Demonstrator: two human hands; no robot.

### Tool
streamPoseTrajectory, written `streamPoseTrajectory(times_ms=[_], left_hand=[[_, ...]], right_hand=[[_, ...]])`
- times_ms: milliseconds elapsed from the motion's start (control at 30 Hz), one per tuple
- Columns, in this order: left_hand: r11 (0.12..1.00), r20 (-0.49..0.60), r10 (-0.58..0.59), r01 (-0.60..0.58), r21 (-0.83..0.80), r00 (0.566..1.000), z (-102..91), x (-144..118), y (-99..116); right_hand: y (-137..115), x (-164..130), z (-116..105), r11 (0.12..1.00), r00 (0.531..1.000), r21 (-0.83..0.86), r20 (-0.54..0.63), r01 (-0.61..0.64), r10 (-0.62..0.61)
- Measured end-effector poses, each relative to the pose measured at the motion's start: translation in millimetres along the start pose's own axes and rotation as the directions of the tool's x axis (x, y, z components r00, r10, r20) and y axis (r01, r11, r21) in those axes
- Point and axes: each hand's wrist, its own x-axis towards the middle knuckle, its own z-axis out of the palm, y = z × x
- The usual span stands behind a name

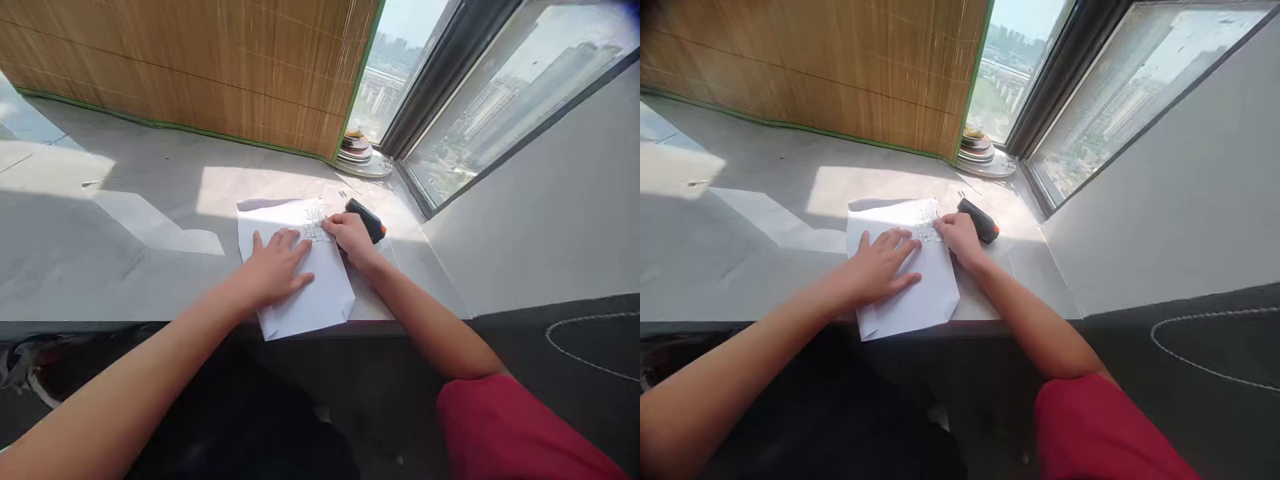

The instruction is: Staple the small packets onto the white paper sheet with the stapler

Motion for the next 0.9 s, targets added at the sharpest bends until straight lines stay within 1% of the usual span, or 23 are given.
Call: streamPoseTrajectory(times_ms=[100,267,433,500,533,567,633,700,733,800,900], left_hand=[[1.000,0.002,-0.010,0.010,-0.007,1.000,0.0,-0.4,-1.4],[1.000,0.001,-0.014,0.014,-0.014,1.000,0.8,-1.0,-2.0],[1.000,-0.007,-0.006,0.006,-0.025,1.000,2.1,-1.0,-2.3],[1.000,-0.008,-0.007,0.006,-0.030,1.000,2.6,-0.9,-2.9],[1.000,-0.010,-0.006,0.006,-0.031,1.000,2.9,-1.0,-3.3],[1.000,-0.013,-0.005,0.005,-0.030,1.000,3.0,-1.1,-3.6],[1.000,-0.017,-0.002,0.002,-0.029,1.000,3.2,-1.6,-3.9],[1.000,-0.024,0.001,-0.002,-0.028,1.000,3.3,-2.1,-3.9],[1.000,-0.028,0.003,-0.003,-0.027,1.000,3.3,-2.3,-3.7],[1.000,-0.034,0.005,-0.006,-0.027,0.999,3.4,-2.3,-3.4],[0.999,-0.035,0.004,-0.006,-0.033,0.999,3.9,-1.9,-3.3]], right_hand=[[-1.8,-2.8,0.0,1.000,1.000,-0.010,-0.008,0.016,-0.016],[-1.1,-4.9,-0.3,0.996,0.997,-0.046,0.028,0.074,-0.073],[0.7,-1.2,-1.0,0.993,0.997,-0.097,0.026,0.069,-0.066],[-2.1,-2.0,-0.5,0.987,0.997,-0.142,0.001,0.076,-0.077],[-4.2,-3.3,-0.1,0.978,0.994,-0.187,-0.030,0.096,-0.104],[-6.5,-5.1,0.5,0.961,0.987,-0.246,-0.068,0.127,-0.147],[-10.7,-9.6,1.4,0.903,0.956,-0.382,-0.130,0.198,-0.265],[-12.8,-13.3,2.2,0.826,0.915,-0.500,-0.145,0.260,-0.376],[-12.7,-14.1,2.6,0.791,0.899,-0.537,-0.128,0.291,-0.418],[-10.8,-13.3,3.9,0.746,0.882,-0.561,-0.058,0.359,-0.468],[-5.9,-6.7,7.4,0.729,0.875,-0.534,0.046,0.429,-0.481]])
